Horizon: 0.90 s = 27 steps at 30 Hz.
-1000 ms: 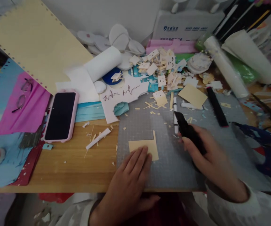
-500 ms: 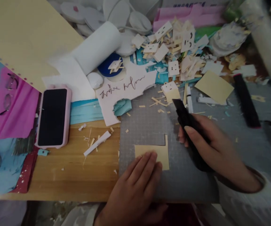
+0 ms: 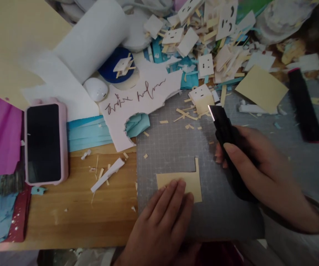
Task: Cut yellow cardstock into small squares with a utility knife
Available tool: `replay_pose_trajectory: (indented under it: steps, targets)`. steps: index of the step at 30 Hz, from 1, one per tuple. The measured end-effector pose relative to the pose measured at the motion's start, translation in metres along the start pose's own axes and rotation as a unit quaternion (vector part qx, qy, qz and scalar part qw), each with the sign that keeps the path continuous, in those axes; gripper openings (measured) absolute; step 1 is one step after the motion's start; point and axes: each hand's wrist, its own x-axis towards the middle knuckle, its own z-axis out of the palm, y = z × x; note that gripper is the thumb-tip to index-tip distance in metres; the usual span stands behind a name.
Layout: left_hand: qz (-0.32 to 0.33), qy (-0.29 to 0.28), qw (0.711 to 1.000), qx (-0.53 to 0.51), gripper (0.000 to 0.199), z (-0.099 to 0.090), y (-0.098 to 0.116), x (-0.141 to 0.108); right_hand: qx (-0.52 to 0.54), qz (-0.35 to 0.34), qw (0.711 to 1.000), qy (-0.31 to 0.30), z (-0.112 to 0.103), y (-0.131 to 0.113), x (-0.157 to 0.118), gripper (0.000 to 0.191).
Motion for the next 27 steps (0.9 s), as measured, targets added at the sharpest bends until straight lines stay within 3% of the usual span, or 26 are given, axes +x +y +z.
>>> replay_pose_trajectory:
  steps: [27]
  targets:
    - [-0.021,-0.012,0.999,-0.036,0.054,0.0066,0.0042,-0.0058,-0.044,-0.028,0.999,0.009,-0.0003,0.0046,-0.0014,0.021]
